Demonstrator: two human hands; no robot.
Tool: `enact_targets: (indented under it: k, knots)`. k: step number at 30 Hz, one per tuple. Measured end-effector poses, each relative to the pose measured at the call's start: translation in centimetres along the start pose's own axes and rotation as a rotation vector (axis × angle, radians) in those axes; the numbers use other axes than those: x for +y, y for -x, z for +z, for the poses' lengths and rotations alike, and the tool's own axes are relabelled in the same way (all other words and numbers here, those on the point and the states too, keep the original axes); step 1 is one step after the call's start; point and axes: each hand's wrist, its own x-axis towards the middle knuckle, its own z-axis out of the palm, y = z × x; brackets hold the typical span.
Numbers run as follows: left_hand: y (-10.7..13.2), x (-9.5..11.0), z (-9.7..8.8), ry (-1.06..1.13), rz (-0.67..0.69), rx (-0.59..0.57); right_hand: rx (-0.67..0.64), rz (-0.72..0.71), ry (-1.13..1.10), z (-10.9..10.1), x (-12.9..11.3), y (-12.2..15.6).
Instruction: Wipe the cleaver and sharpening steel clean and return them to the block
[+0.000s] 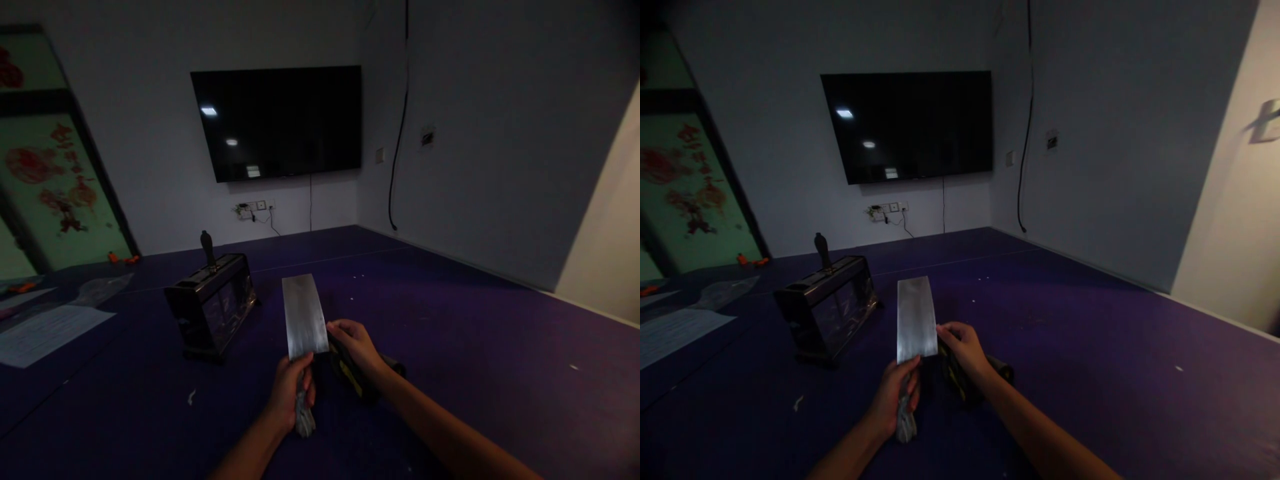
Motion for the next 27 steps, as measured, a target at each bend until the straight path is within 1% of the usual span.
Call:
enact_targets:
  k: [2, 4, 7, 9, 11, 14, 16, 18, 20, 24, 27]
  knots:
    - [-0.12, 0.17, -0.04, -0.009, 0.008, 0.018, 0.062, -0.032, 0.056, -0.12, -0.01, -0.02]
    - [-0.21, 0.34, -0.07, -0.031, 0.020, 0.039, 0.131, -0.100, 0.136, -0.19, -0.07, 0.06]
    - [-0.27, 0.50, -0.11, -0.057, 0.043, 0.082, 0.193, -0.247, 0.283, -0.29, -0.17, 0.30]
    - [-0.29, 0.52, -0.12, -0.050, 0.046, 0.105, 0.197, -0.360, 0.423, -0.37, -0.14, 0.50]
    - [-0.29, 0.53, -0.12, -0.031, 0.037, 0.106, 0.157, -0.468, 0.579, -0.43, -0.03, 0.69]
    - [-0.29, 0.57, -0.14, -0.020, 0.004, 0.087, 0.015, -0.600, 0.754, -0.43, 0.23, 0.87]
    - [-0.32, 0.63, -0.19, -0.023, -0.037, 0.092, -0.080, -0.655, 0.824, -0.35, 0.35, 0.89]
    - [-0.41, 0.69, -0.30, -0.008, -0.083, 0.096, -0.141, -0.678, 0.867, -0.26, 0.35, 0.86]
    - [-0.57, 0.73, -0.44, 0.029, -0.128, 0.067, -0.167, -0.680, 0.885, -0.20, 0.25, 0.82]
    - [-0.84, 0.66, -0.66, 0.095, -0.147, -0.002, -0.161, -0.656, 0.875, -0.14, 0.05, 0.84]
    - [-0.91, 0.54, -0.75, 0.104, -0.134, -0.006, -0.153, -0.620, 0.861, -0.07, -0.03, 0.93]
